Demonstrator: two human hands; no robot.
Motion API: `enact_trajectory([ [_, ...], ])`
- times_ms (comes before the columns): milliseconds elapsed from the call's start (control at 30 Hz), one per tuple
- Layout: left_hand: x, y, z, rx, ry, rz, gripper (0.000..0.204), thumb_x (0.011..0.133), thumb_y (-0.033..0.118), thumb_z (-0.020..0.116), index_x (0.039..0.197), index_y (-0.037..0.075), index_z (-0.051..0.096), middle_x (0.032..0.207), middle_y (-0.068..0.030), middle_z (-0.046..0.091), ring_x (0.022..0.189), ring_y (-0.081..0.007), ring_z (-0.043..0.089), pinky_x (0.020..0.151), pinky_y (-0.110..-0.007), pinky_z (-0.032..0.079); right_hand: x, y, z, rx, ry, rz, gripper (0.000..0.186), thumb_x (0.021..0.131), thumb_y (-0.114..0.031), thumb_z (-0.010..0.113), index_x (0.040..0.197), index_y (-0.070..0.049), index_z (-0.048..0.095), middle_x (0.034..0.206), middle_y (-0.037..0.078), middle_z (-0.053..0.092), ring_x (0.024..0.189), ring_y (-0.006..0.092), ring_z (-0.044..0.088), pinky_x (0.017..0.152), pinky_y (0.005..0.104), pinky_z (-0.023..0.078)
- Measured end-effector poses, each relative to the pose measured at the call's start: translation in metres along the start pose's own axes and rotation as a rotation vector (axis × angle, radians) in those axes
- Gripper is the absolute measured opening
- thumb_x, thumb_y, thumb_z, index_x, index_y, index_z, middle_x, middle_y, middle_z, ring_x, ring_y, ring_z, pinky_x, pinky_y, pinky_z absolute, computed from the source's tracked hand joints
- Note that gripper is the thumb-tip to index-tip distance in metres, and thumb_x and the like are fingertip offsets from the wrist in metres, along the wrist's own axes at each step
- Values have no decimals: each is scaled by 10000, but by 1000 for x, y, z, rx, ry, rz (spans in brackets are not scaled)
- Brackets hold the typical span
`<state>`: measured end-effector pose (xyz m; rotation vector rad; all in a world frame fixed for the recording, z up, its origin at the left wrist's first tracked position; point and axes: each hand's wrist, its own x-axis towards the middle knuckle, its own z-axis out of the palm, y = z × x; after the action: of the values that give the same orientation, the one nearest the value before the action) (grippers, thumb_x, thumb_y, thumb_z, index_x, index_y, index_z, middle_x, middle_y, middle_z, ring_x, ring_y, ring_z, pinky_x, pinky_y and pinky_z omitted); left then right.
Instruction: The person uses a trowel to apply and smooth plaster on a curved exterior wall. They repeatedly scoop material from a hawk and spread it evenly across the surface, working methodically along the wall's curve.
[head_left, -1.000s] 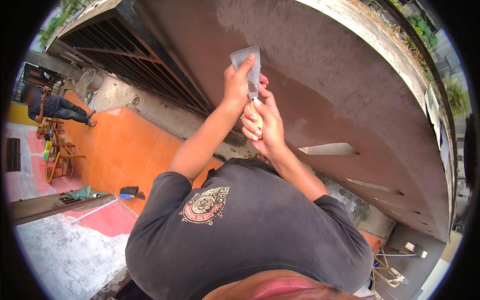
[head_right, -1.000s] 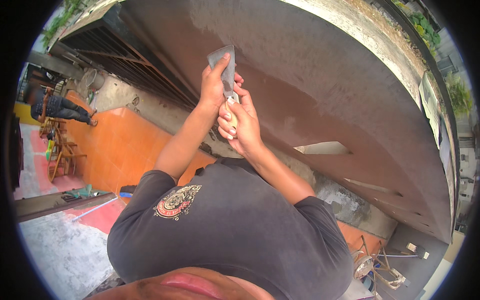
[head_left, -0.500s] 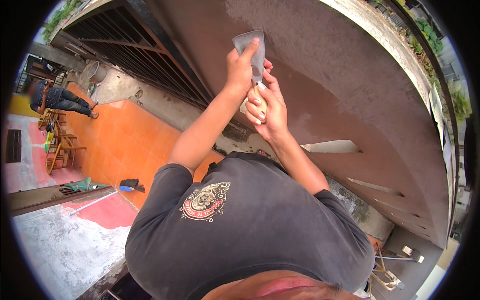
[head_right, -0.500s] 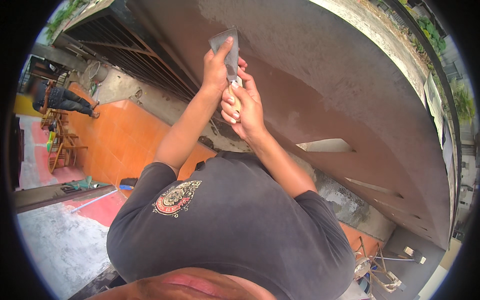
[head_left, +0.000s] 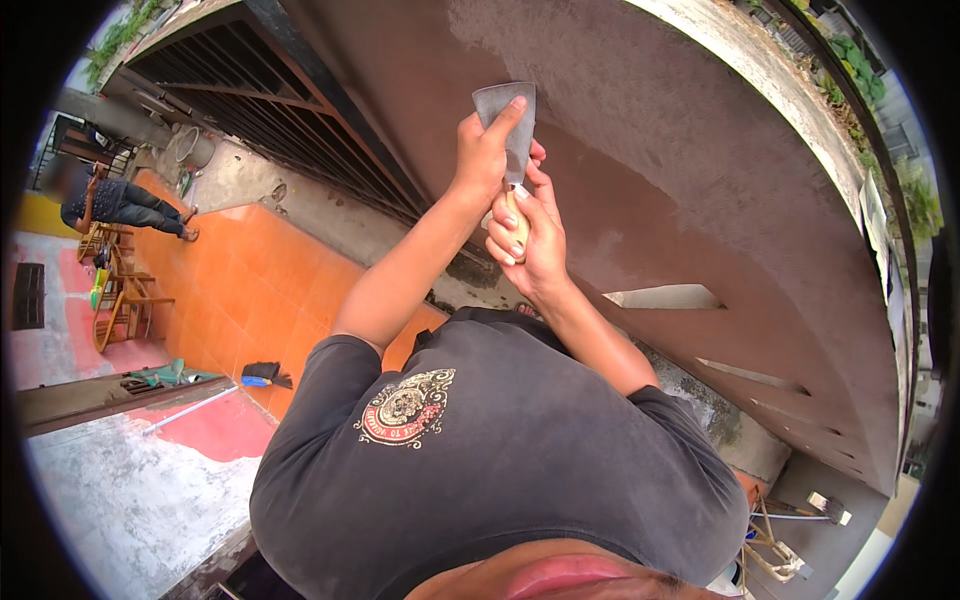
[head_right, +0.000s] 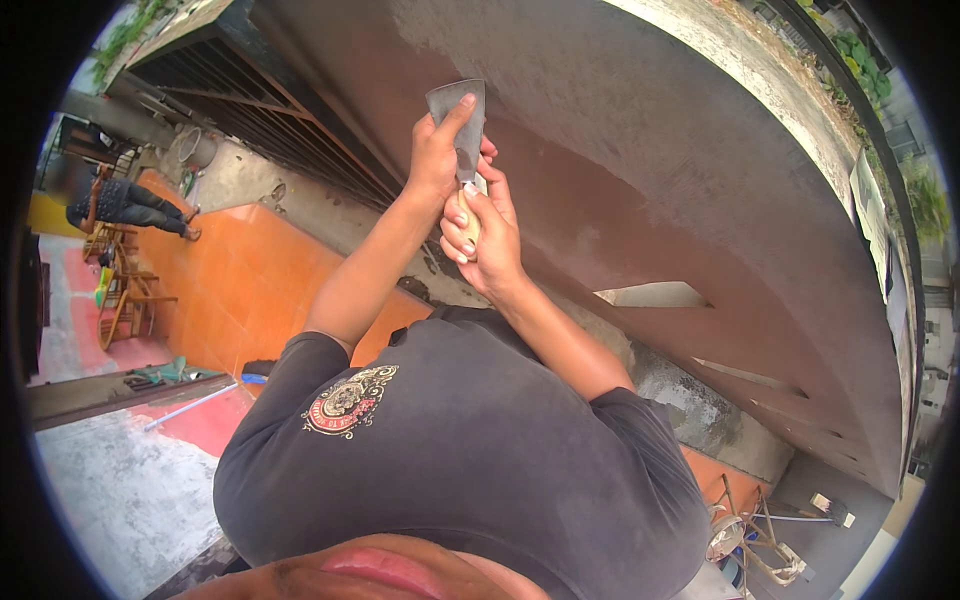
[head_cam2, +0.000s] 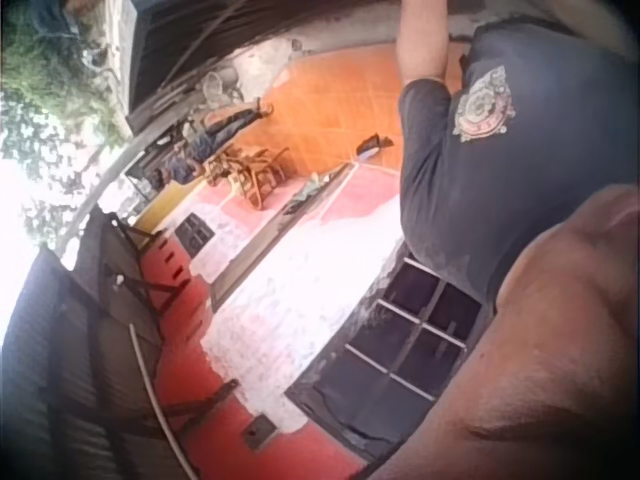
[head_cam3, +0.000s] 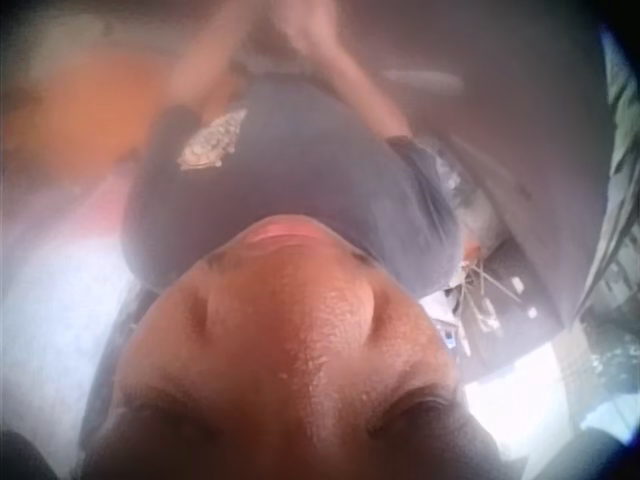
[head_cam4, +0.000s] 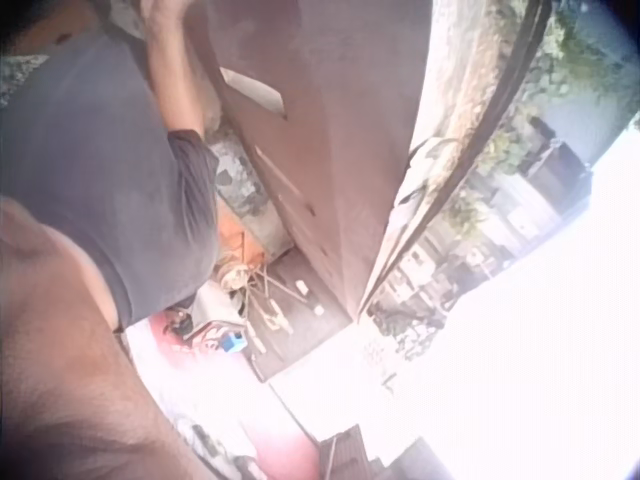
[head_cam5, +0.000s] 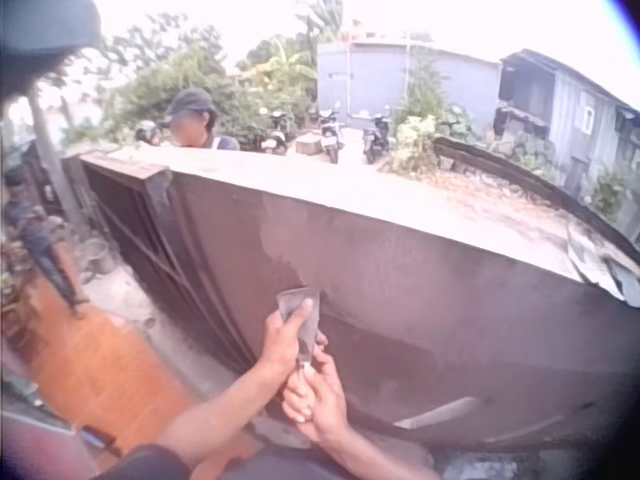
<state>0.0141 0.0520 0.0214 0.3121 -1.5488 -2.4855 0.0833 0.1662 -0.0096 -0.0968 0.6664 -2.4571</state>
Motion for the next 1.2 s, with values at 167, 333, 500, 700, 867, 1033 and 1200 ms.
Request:
enact_trajectory([
  [167, 1, 2, 0, 37, 5, -45, 429, 937, 404, 763, 966, 4, 609, 691, -126, 639, 576, -218, 658, 544, -347, 555, 3, 1, 1, -7, 72, 3, 355, 1097, -190, 427, 1441, -274, 401, 806, 48, 467, 444, 76, 364, 387, 210, 332],
  [333, 6, 15, 4, -22, 5, 71, 400, 956, 368, 746, 959, -9, 614, 698, -150, 656, 568, -234, 676, 515, -350, 562, 10, -5, 4, 1, -69, -27, 349, 1098, -180, 429, 1435, -267, 416, 800, 52, 464, 445, 72, 353, 383, 204, 322],
  [500, 2, 14, 11, 21, 35, -77, 371, 985, 336, 716, 981, -22, 618, 682, -155, 664, 559, -239, 687, 487, -351, 559, 5, -11, 13, -53, 19, -35, 365, 1094, -184, 440, 1451, -258, 412, 808, 53, 475, 438, 72, 352, 373, 196, 315],
  [700, 4, 20, 14, -41, -50, 128, 434, 968, 418, 728, 955, 3, 603, 681, -132, 643, 558, -209, 664, 505, -329, 549, 9, -21, 7, -60, -35, -64, 341, 1095, -173, 438, 1432, -219, 415, 786, 55, 486, 419, 72, 355, 372, 207, 324],
  [867, -11, -2, 15, -20, -19, -67, 415, 976, 410, 727, 974, 16, 595, 706, -113, 649, 585, -200, 674, 526, -335, 564, -5, -13, -9, -88, 45, -23, 292, 1087, -182, 437, 1378, -202, 447, 776, 38, 466, 428, 70, 347, 372, 209, 309],
  [1033, -4, 0, 12, -56, -28, 37, 388, 993, 379, 712, 951, 10, 601, 690, -118, 661, 567, -198, 672, 519, -335, 567, 2, -17, -6, -143, 14, -73, 276, 1083, -199, 436, 1358, -202, 459, 771, 31, 457, 432, 72, 327, 373, 212, 300],
  [1200, -9, 6, 21, -79, -13, -25, 368, 1000, 360, 707, 941, 11, 605, 679, -120, 665, 555, -195, 664, 509, -336, 559, -3, -23, 0, -150, 101, -1, 271, 1089, -197, 424, 1356, -198, 465, 772, 31, 462, 430, 73, 345, 373, 214, 309],
])
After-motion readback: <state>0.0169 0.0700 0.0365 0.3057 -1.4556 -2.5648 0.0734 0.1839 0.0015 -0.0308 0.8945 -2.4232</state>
